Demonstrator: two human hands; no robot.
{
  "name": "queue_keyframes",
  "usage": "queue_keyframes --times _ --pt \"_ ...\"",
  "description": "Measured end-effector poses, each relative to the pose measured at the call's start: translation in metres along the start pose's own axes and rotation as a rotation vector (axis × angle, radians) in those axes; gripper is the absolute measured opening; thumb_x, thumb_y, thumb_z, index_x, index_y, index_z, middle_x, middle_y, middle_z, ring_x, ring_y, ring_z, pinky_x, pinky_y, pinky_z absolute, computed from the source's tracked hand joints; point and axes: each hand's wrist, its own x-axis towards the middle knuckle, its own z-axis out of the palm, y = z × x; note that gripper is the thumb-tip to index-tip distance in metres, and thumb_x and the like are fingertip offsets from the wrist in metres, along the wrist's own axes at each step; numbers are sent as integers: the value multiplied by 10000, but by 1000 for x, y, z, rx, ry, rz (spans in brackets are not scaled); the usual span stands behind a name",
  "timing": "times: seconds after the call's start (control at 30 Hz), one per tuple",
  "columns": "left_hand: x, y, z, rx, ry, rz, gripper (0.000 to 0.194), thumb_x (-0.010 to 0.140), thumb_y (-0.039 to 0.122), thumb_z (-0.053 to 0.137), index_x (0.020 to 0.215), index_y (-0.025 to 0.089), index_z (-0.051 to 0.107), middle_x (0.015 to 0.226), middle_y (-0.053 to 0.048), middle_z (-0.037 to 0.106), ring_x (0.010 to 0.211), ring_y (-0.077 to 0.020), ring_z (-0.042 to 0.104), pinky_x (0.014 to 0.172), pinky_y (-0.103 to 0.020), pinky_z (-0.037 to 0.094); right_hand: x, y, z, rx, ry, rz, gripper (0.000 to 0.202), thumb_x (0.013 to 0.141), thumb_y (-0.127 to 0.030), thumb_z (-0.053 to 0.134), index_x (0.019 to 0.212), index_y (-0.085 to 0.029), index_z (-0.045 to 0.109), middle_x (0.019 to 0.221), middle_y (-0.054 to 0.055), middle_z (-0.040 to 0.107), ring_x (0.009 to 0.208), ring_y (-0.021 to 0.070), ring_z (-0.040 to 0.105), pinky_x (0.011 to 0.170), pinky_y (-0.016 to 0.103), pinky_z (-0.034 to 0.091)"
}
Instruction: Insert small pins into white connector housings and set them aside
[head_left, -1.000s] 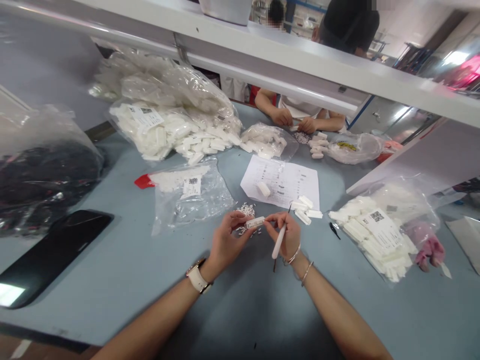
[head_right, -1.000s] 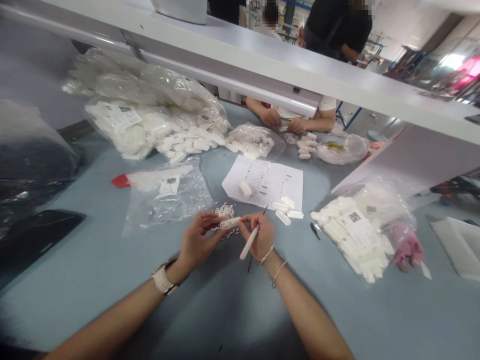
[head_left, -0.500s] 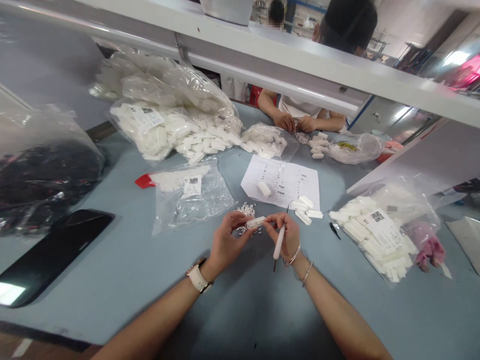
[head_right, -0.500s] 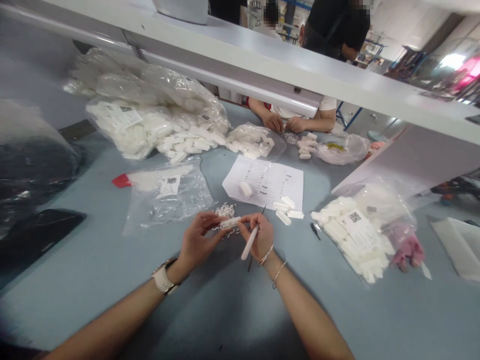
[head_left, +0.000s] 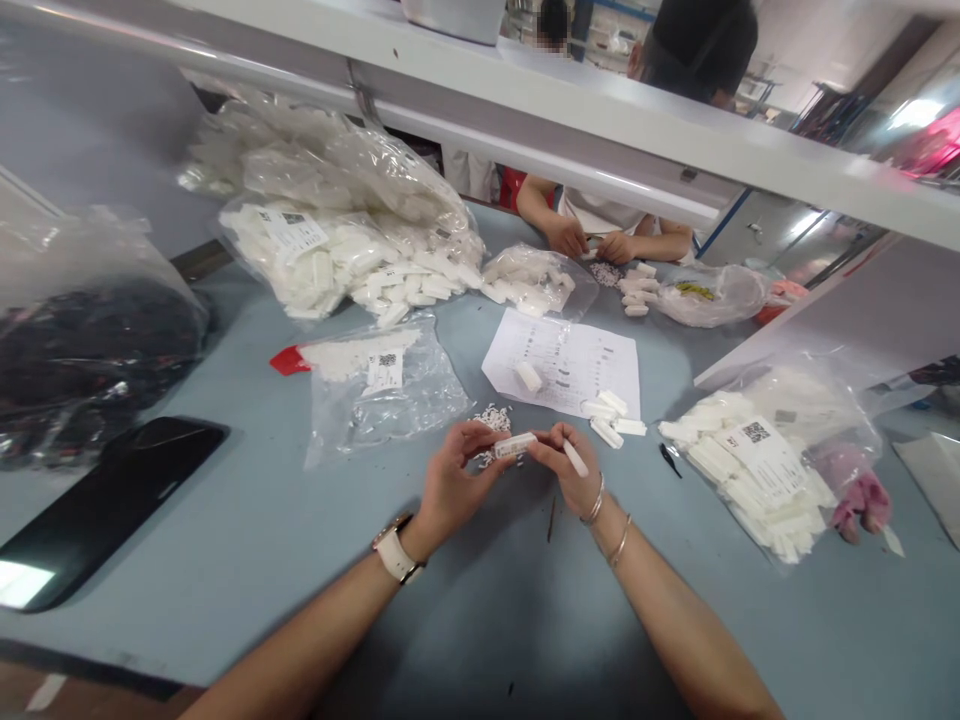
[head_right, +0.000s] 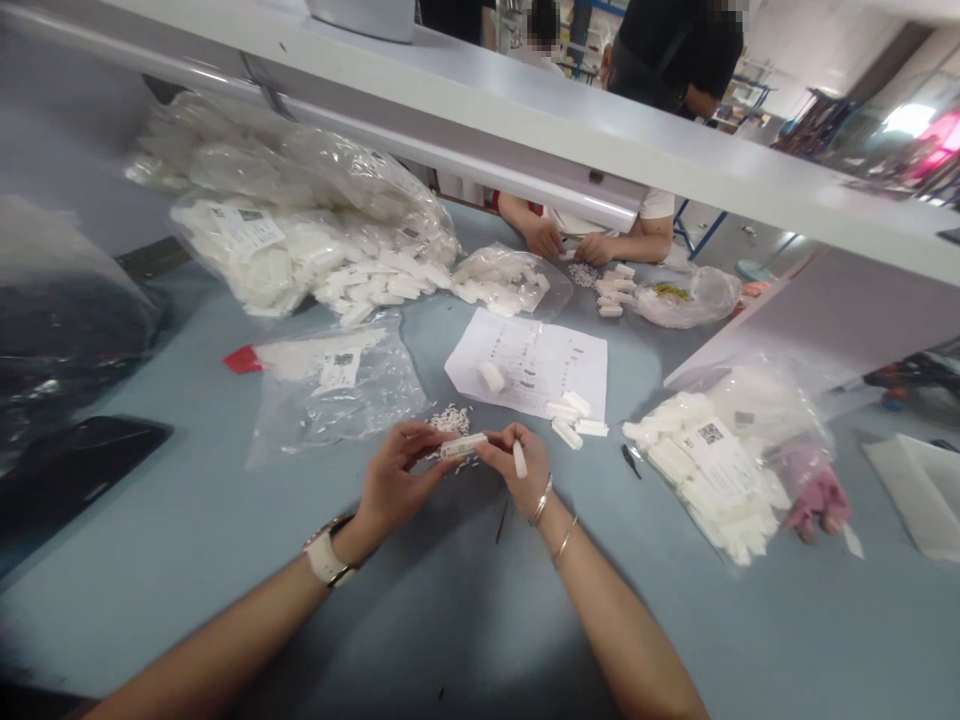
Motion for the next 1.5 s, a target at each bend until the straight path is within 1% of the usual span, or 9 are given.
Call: queue_keyframes --times 0.2,0.37,0.57,0.83,0.93,1.07,1.2,1.33,1.5 --pt "2 0 0 -1 11 -19 399 688 375 719 930 209 449 858 -72 732 798 -218 708 778 -380 580 0 0 2 -65 41 14 415 651 -429 695 615 -239 328 741 3 698 579 140 566 516 262 424" --pt "6 -2 -2 -18 84 -68 433 666 386 734 928 204 440 881 -79 729 810 -220 705 761 -374 586 0 10 0 -360 115 -120 344 749 -380 594 603 -240 316 659 2 664 556 138 552 525 264 418" --pt "6 -3 -2 4 97 -84 424 671 379 728 930 200 444 895 -80 726 826 -222 702 778 -390 577 0 15 1 -738 -13 -192 334 710 -208 619 581 -234 311 622 -5 624 670 169 610 600 262 432" --pt "6 -3 -2 7 90 -102 425 669 385 728 933 201 450 886 -77 724 823 -221 700 760 -379 577 3 16 4 -866 12 -171 288 699 -185 583 599 -236 318 606 -4 602 587 158 540 581 266 388" --pt "6 -3 -2 -11 82 -118 437 662 384 731 933 202 440 886 -73 725 813 -218 700 762 -379 576 3 16 3 -779 62 -204 257 691 -193 552 594 -235 318 599 -4 592 572 147 511 597 275 391" --pt "6 -7 -2 -24 61 -125 444 664 376 730 945 203 435 890 -75 725 793 -211 701 741 -364 577 5 10 0 -339 178 -119 314 684 -283 600 616 -236 297 678 2 630 575 126 518 578 264 412" --pt "5 -9 -2 22 42 -112 438 669 381 723 954 203 442 893 -77 725 784 -209 701 750 -368 573 4 2 -1 -1 181 -57 400 660 -325 680 643 -236 291 716 -12 653 594 118 523 571 254 413" --pt "4 -8 -1 72 33 -80 410 668 365 719 938 205 454 873 -69 728 777 -206 702 754 -365 570 2 -1 0 58 140 -46 411 663 -323 701 637 -231 302 720 -19 658 614 118 536 577 252 402" --pt "2 -6 0 82 28 -54 392 680 355 707 942 203 459 858 -63 728 762 -200 705 736 -351 577 1 1 1 -23 128 -46 412 675 -337 698 635 -232 301 727 -5 664 584 117 530 552 252 400"
